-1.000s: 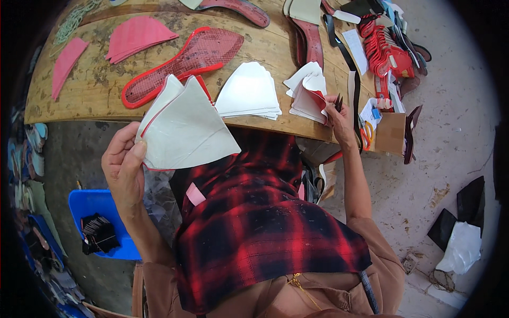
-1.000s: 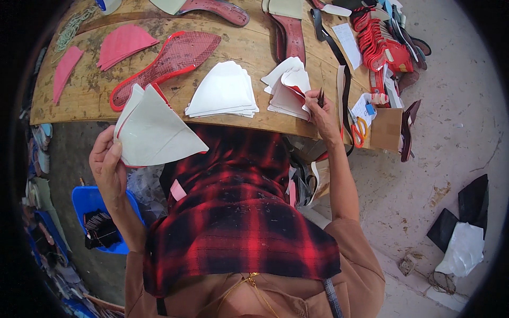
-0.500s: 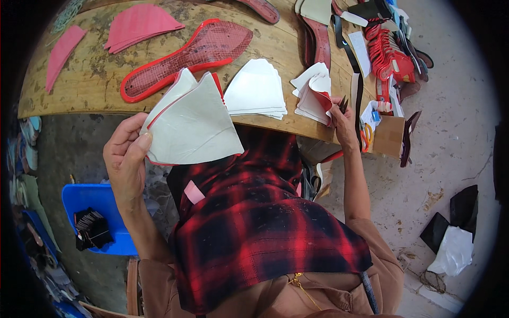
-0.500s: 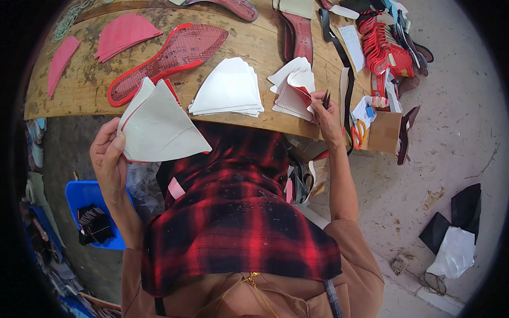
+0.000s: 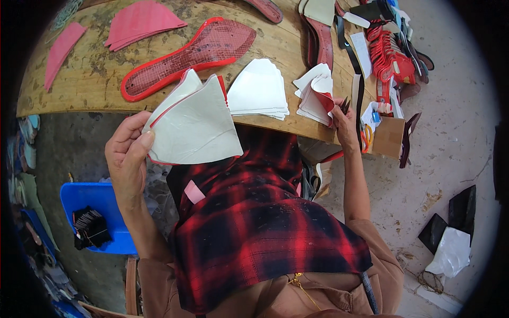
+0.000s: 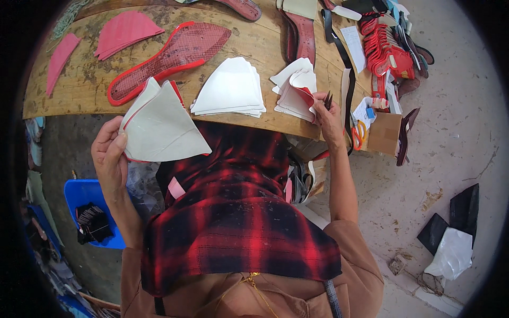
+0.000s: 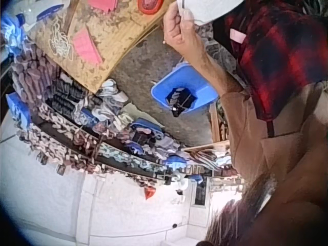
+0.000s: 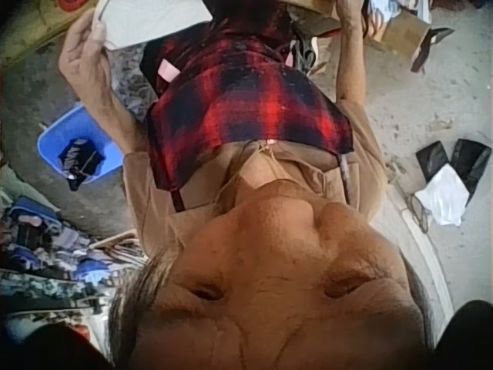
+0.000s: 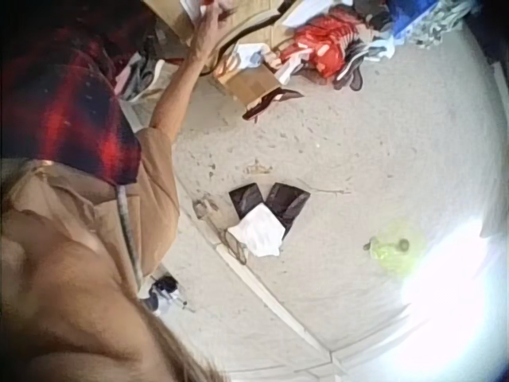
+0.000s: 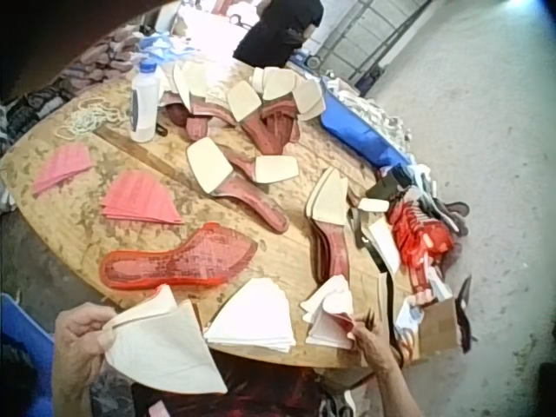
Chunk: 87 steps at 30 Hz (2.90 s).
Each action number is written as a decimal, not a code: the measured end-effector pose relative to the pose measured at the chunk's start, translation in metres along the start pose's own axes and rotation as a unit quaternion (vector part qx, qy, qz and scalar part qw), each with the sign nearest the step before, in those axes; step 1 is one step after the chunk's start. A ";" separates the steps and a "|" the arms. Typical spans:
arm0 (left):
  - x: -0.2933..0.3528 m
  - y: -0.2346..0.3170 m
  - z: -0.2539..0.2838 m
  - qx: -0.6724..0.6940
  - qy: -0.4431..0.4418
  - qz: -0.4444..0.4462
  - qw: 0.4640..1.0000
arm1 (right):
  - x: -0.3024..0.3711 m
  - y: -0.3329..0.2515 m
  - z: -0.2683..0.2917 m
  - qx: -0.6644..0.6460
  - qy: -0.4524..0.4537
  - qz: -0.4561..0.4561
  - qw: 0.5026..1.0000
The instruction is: The person assembles sandals by hand at a wooden workbench. They pick up white foam insoles and red straps, aligning the straps with the insoles and pressing them together. The person handles the components one at a time, occasionally adjusting the position of the insoles and straps before securing them.
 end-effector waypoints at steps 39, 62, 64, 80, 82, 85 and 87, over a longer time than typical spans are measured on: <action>0.049 -0.079 -0.163 0.165 -0.159 0.202 0.952 | 0.128 -0.022 -0.120 -0.343 -0.090 -0.093 0.930; 0.061 -0.090 -0.182 -0.170 -0.093 0.082 0.978 | 0.138 -0.070 -0.133 -0.038 -0.016 0.146 0.988; 0.062 -0.084 -0.179 -0.203 -0.075 0.038 0.976 | 0.141 -0.073 -0.133 -0.018 0.002 0.172 0.985; 0.068 -0.060 -0.194 -0.344 -0.088 -0.116 0.928 | 0.143 -0.067 -0.130 -0.030 0.012 0.168 0.985; 0.068 -0.077 -0.183 -0.299 -0.082 -0.033 0.950 | 0.141 -0.055 -0.135 -0.098 -0.021 0.107 0.989; 0.070 -0.089 -0.179 -0.201 -0.091 0.068 0.973 | 0.139 -0.038 -0.143 -0.242 -0.092 -0.027 0.966; 0.068 -0.087 -0.178 -0.190 -0.087 0.052 0.977 | 0.140 -0.044 -0.142 -0.286 -0.118 -0.067 0.948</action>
Point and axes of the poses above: each hand's wrist, its own x-axis away from the middle knuckle, its own z-axis out of the back of the hand, y = z × x, the point moved 9 cm from there along -x, towards the middle knuckle, and after that the axes turned 6 degrees about y, right-handed, at the moved point
